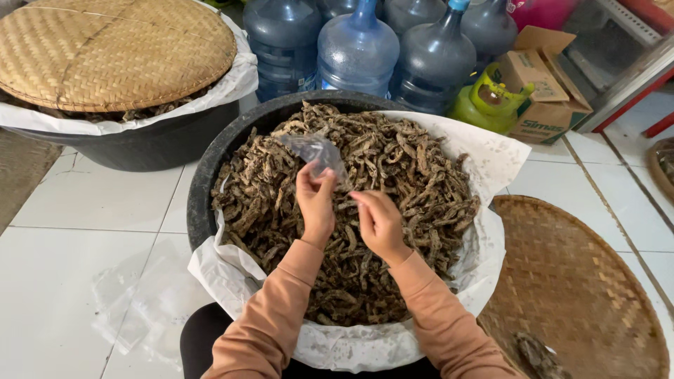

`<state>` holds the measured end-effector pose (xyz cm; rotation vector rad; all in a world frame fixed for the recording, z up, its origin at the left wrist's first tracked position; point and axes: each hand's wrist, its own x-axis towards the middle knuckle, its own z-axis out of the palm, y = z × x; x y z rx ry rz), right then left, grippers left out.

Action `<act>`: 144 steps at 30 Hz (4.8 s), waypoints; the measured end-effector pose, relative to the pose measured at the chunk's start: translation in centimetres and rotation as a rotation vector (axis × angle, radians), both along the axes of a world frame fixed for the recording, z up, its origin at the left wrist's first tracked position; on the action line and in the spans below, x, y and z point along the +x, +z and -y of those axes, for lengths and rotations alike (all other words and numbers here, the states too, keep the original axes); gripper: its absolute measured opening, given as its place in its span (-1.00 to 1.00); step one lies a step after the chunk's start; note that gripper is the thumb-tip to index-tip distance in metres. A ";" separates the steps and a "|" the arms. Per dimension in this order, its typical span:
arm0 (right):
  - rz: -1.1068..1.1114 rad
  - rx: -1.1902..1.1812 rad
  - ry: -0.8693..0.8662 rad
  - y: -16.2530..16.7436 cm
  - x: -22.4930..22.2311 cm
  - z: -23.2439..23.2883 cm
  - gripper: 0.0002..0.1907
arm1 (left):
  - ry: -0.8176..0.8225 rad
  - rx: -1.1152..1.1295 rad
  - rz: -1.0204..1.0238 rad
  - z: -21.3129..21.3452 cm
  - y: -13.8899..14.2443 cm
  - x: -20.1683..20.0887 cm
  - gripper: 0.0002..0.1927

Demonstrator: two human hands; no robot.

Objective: The person sits on the floor with a large basin of dried goods on their lap and fills small clear plastic bags by hand, pressing the items in and sealing each bag. Filled bags are placed into a woven basket, and the person reaches to arrange filled bags in the basket before resuming filling.

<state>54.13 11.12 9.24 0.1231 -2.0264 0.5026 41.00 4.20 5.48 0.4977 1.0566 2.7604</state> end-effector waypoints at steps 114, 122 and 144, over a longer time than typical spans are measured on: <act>1.605 0.207 -0.237 -5.2 -1.9 -1.2 0.44 | -0.429 0.536 0.612 2.8 -2.9 -3.2 0.11; 1.687 0.444 -0.022 -3.9 4.5 0.3 0.19 | -0.431 0.508 0.637 2.6 -3.8 -3.5 0.10; -0.043 -0.367 0.109 11.5 2.4 -6.5 -0.67 | -0.465 0.439 0.624 1.4 -3.0 -1.2 0.10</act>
